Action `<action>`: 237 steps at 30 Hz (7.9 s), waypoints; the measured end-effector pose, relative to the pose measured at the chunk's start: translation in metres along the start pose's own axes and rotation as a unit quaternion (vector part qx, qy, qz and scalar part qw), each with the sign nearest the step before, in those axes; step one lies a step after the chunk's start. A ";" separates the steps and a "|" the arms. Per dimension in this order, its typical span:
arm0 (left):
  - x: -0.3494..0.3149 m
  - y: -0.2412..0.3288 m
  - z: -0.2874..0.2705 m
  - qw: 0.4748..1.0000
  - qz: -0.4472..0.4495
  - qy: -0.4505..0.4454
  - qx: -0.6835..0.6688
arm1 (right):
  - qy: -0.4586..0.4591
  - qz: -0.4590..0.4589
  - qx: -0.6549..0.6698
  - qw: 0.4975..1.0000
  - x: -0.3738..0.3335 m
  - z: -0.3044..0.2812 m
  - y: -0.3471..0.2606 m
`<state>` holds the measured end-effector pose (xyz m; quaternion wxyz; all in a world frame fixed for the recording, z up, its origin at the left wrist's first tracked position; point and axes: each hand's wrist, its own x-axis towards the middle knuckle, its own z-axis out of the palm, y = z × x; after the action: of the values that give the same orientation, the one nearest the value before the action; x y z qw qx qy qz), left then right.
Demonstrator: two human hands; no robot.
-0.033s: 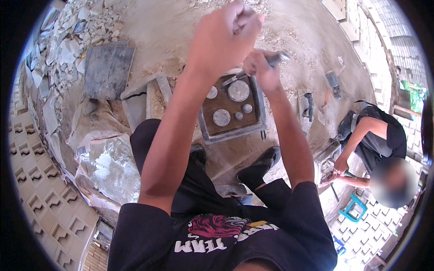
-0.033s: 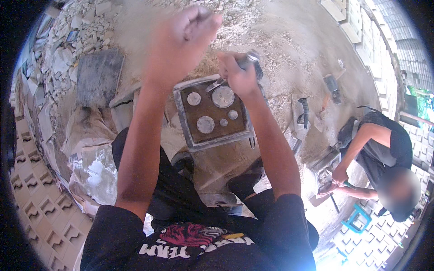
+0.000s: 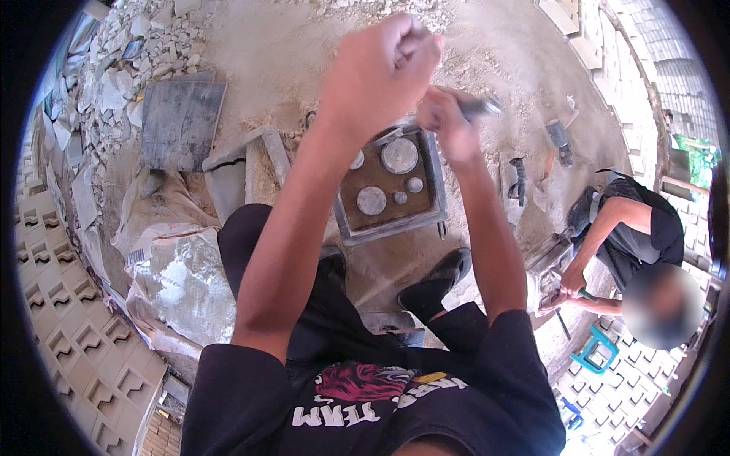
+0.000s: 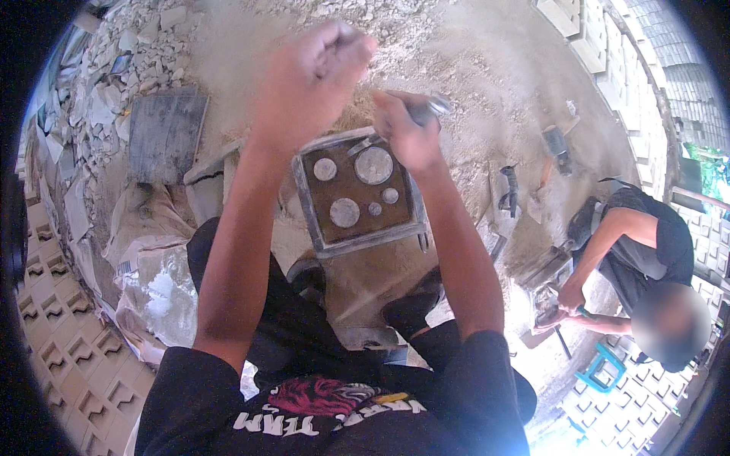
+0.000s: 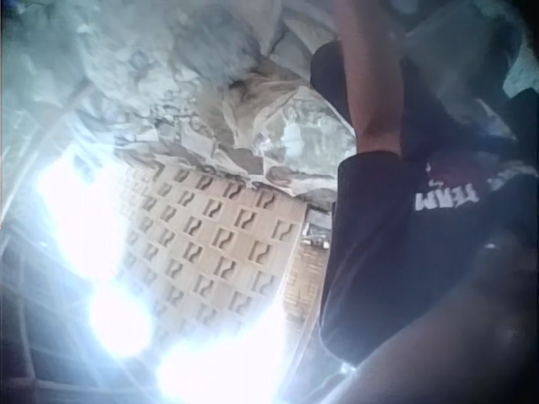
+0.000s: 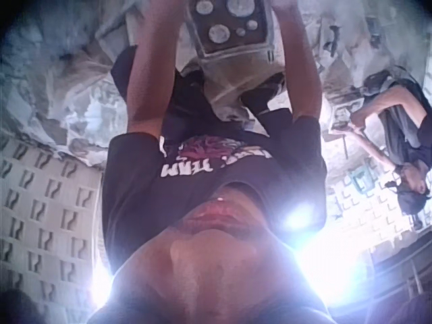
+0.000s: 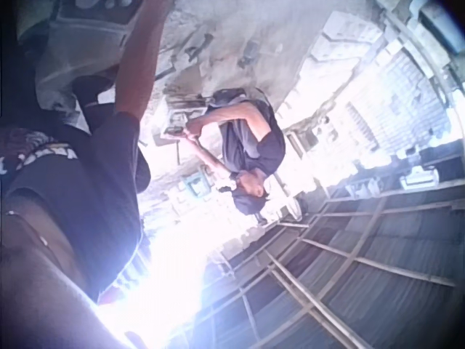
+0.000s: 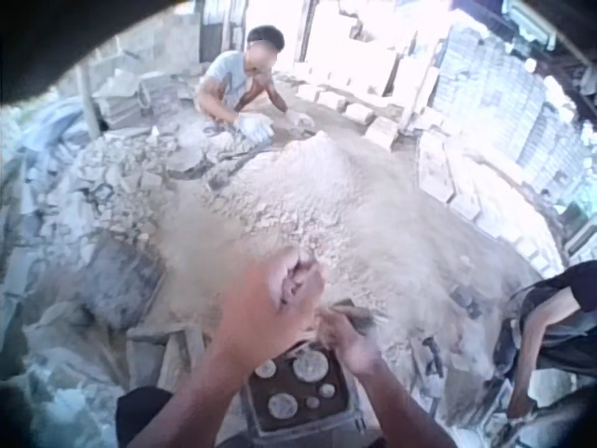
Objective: The person places cylindrical inserts into a square mold, fills the mold with loose sandy material by hand, and levels it using a trowel.
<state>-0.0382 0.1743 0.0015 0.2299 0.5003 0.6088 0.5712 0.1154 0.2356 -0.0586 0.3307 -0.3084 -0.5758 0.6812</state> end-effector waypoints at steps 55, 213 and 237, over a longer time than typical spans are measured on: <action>-0.062 -0.196 0.108 0.850 -0.208 -0.017 0.485 | 0.172 0.228 -0.507 0.813 -0.266 -0.262 0.092; -0.060 -0.190 0.106 0.856 -0.231 -0.021 0.463 | 0.029 0.268 -0.502 0.822 -0.269 -0.181 0.061; -0.060 -0.192 0.106 0.847 -0.226 -0.031 0.480 | 0.060 0.150 -0.493 0.855 -0.278 -0.174 0.130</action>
<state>0.0094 0.2009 -0.2193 0.1025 0.4141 0.8959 0.1238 0.4066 0.0978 -0.2015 0.0632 -0.5538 -0.7622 0.3293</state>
